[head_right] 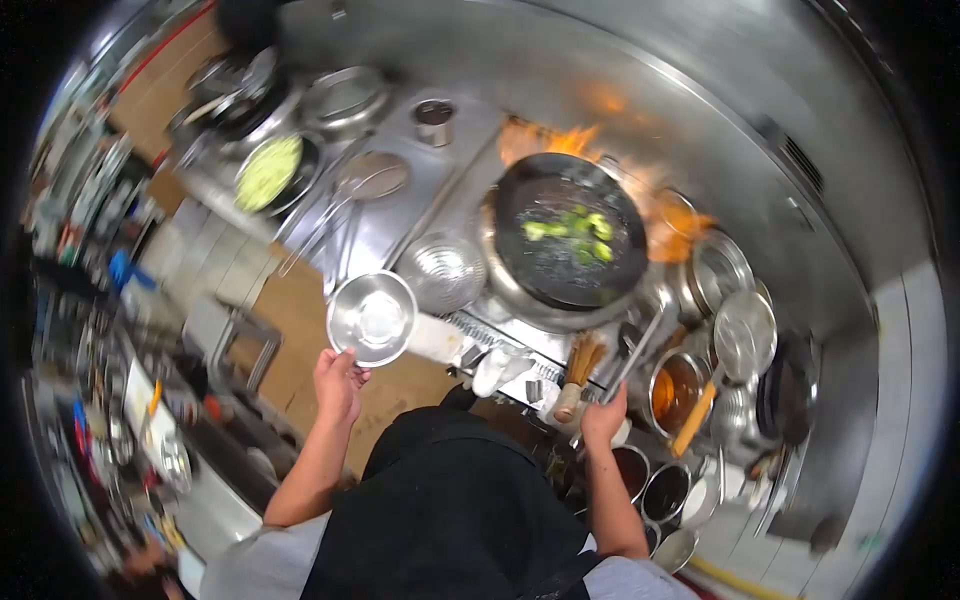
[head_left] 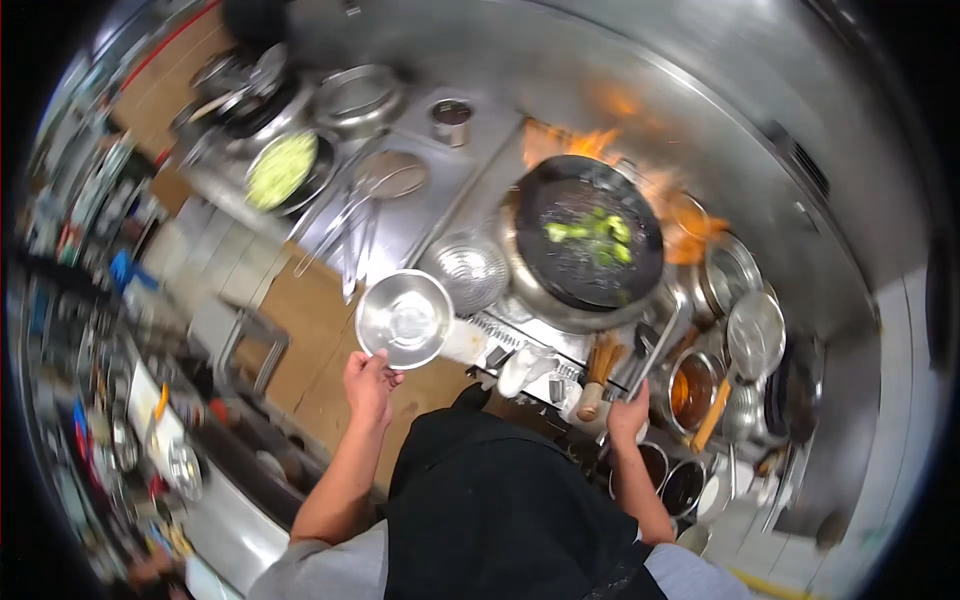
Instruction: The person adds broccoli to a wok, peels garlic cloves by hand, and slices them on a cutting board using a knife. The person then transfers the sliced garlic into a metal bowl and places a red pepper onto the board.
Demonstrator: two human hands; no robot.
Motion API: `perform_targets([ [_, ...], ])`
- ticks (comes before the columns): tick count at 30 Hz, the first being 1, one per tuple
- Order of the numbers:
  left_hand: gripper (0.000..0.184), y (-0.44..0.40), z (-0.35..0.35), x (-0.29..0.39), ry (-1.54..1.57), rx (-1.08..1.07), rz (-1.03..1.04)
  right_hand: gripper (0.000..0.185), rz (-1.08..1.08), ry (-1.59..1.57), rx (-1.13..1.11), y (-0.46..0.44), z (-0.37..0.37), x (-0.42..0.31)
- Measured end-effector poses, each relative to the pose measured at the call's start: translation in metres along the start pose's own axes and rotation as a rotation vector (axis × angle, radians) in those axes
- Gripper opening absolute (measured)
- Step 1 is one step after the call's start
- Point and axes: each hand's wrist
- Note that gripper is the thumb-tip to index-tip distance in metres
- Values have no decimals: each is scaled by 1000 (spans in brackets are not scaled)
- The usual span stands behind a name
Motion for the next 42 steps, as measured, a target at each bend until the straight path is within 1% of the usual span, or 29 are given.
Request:
perform_targets([
  [2,18,31,-18,2,-26,34,-92,79,70,201,-113,6,4,19],
  [4,18,59,-39,4,11,119,-86,79,-22,488,-65,24,7,-15],
  [5,19,70,-50,2,32,162,-80,79,-211,437,-8,25,19,-13],
  [6,19,81,-64,0,55,201,-72,72,-523,346,18,18,34,-10],
  [7,19,92,-79,-4,78,284,-43,68,-566,129,-189,21,48,-31],
  [8,20,102,-94,-7,96,304,-17,64,-592,-81,-402,26,59,-69],
  [9,20,111,-111,-13,116,318,15,57,-650,-105,-566,37,75,-102],
  [10,20,120,-128,-16,148,386,50,54,-765,-180,-696,48,95,-133],
  [12,21,139,-156,-21,229,484,90,51,-944,-226,-934,84,118,-205],
  [14,18,161,-186,-21,291,563,131,46,-1093,-258,-1174,126,135,-267],
  [15,18,169,-205,-25,319,646,169,41,-1239,-252,-1222,148,143,-294],
  [17,17,187,-234,-21,404,834,228,37,-1334,-266,-1390,189,167,-328],
  [18,16,194,-258,-30,431,923,290,36,-1392,-294,-1461,211,178,-342],
  [19,15,201,-282,-39,492,1000,323,36,-1433,-282,-1483,231,186,-354],
  [21,13,215,-314,-41,662,1203,456,34,-1539,-201,-1638,271,201,-376],
  [22,15,223,-330,-42,705,1260,489,34,-1565,-193,-1648,290,210,-386],
  [24,18,234,-368,-54,767,1322,525,33,-1685,-114,-1800,322,228,-405],
  [25,23,236,-390,-68,922,1416,562,32,-1749,-50,-1831,338,230,-418],
  [26,28,235,-403,-73,1070,1505,593,32,-1749,-38,-1839,350,238,-430],
  [27,28,235,-405,-65,1066,1509,581,32,-1826,-40,-1869,361,245,-439],
  [28,27,233,-408,-57,1199,1505,565,32,-1902,-47,-1894,371,254,-447],
  [29,27,229,-408,-44,1333,1496,551,32,-1892,-44,-1893,380,264,-456],
  [30,27,222,-409,-32,1329,1495,542,32,-1868,-69,-1906,386,275,-463],
  [32,30,203,-411,-3,1187,1370,492,33,-1840,-96,-1919,396,290,-480],
  [33,33,192,-405,24,932,1376,479,33,-1790,-104,-1943,400,296,-490],
  [35,29,161,-433,51,377,1355,489,34,-1733,-115,-1970,406,316,-508],
  [37,23,126,-453,109,-69,1419,451,35,-1680,-96,-1997,404,340,-524],
  [39,20,83,-496,150,-582,1467,525,35,-1655,-66,-1993,399,365,-541],
  [42,21,13,-573,200,-934,1485,427,36,-1616,-54,-1996,389,421,-564],
])
Point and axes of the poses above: each hand's wrist, its own y-axis away from the middle knuckle, its own z-axis out of the palm, x = y × z, and after that the axes turned 4 degrees about -x, right-handed
